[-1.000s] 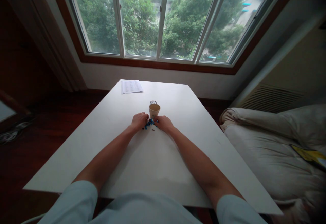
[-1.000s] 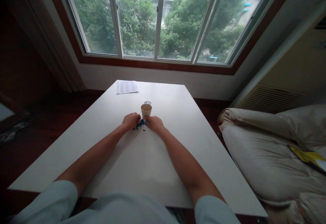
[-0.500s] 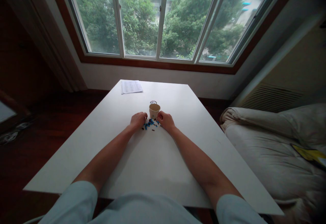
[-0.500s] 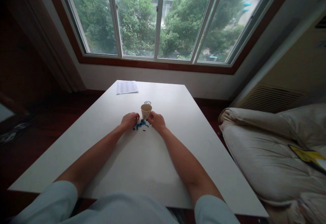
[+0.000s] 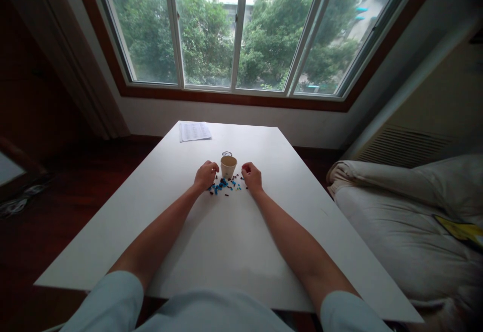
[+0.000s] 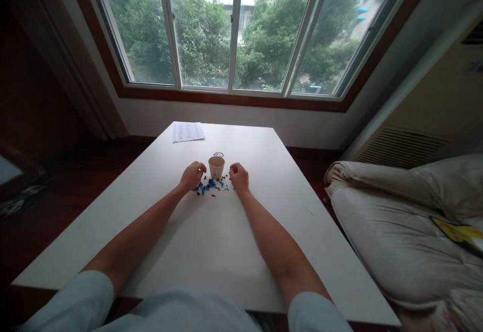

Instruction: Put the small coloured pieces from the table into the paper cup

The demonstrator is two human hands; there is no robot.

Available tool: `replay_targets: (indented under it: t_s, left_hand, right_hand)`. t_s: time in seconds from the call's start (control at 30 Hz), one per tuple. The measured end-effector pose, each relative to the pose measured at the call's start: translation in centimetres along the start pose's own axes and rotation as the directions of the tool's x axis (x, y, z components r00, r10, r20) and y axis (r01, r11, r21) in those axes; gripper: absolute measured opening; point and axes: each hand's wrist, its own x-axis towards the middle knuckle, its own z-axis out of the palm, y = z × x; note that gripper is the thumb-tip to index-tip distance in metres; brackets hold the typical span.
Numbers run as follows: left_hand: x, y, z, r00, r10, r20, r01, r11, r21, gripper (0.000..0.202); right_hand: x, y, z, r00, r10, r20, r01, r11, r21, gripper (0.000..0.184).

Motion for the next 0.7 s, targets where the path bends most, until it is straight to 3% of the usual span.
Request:
replay_targets:
  t_s: [0.2,0.43,0.57,0.7]
  left_hand:
    - [0.3,1.7,-0.7,0.996,-0.02,-0.087,-0.003,0.967,-0.253,0.022]
    - [0.8,3.1,-0.3,0.985,-0.173,-0.016,0.137,0.83,-0.54,0.029]
    - [1.0,3.2,-0.3,0.988,-0.148,-0.035,0.095,0.779,-0.62,0.031]
    - [0.9,2.7,-0.7,0.989,-0.119,-0.087,0.051,0.831,-0.555,0.027]
  right_hand:
    - [-0.2,-0.6,-0.3,0.999,0.0,0.032,0.0,1.0,-0.018,0.026]
    - [-0.3,-0.8,-0.2,1.0,-0.005,0.005,0.005,1.0,0.007,0.023]
    - [-0.4,-1.1,-0.3,1.0,-0.006,-0.003,0.006,1.0,0.016,0.025]
    - [-0.4,-1.9,-0.9,0.998,-0.008,-0.055,0.011,0.998,0.063,0.029]
